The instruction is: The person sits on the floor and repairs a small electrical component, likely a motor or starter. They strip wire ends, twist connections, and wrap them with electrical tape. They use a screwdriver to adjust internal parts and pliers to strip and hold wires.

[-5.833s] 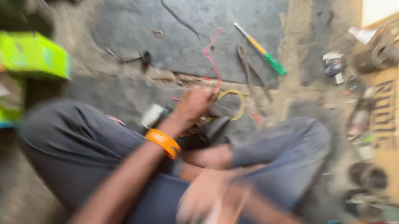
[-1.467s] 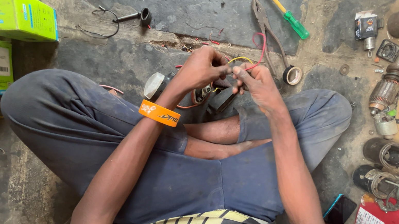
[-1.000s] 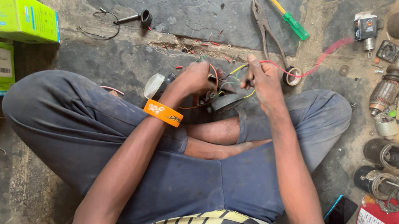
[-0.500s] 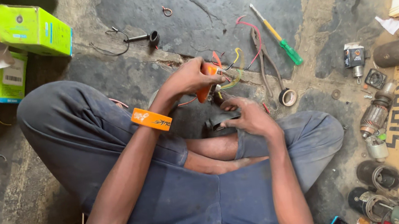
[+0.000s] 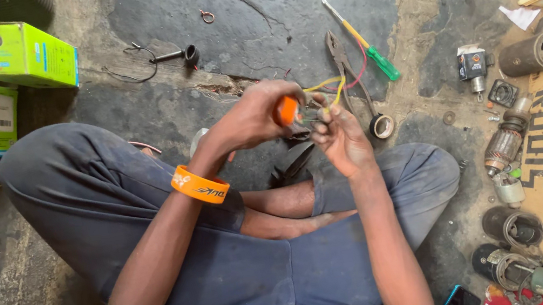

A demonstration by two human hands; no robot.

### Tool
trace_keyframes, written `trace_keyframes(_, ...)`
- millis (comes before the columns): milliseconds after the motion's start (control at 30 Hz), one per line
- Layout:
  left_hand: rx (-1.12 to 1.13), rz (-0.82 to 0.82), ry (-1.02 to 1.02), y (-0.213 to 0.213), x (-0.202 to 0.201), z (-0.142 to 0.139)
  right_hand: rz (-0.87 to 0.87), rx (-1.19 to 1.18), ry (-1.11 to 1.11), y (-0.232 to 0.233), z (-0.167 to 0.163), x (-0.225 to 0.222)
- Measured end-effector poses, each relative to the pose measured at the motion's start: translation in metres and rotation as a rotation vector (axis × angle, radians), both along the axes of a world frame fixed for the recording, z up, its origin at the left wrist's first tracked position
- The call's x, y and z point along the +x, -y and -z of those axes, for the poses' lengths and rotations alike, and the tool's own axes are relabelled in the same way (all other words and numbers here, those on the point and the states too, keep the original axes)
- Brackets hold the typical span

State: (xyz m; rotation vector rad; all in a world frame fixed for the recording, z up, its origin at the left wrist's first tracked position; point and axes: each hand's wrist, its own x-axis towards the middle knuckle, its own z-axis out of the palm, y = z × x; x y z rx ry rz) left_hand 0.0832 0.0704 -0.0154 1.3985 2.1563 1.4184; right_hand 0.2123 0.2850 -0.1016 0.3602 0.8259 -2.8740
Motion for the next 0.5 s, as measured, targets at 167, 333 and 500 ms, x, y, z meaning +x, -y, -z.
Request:
trace_keyframes(167,-0.119,-0.103,0.579,0.012,-0.01,-0.023,0.021,-0.106,-0.139,-0.008,0.0,0.003)
trace_keyframes(333,-0.119,-0.126,0.804,0.008,-0.009,-0.025,0.146,-0.026,-0.05,-0.005,-0.009,-0.002)
trace_keyframes(500,0.037,-0.006,0.761,0.004,-0.007,-0.003,0.137,0.124,-0.102,-0.005,-0.017,0.001)
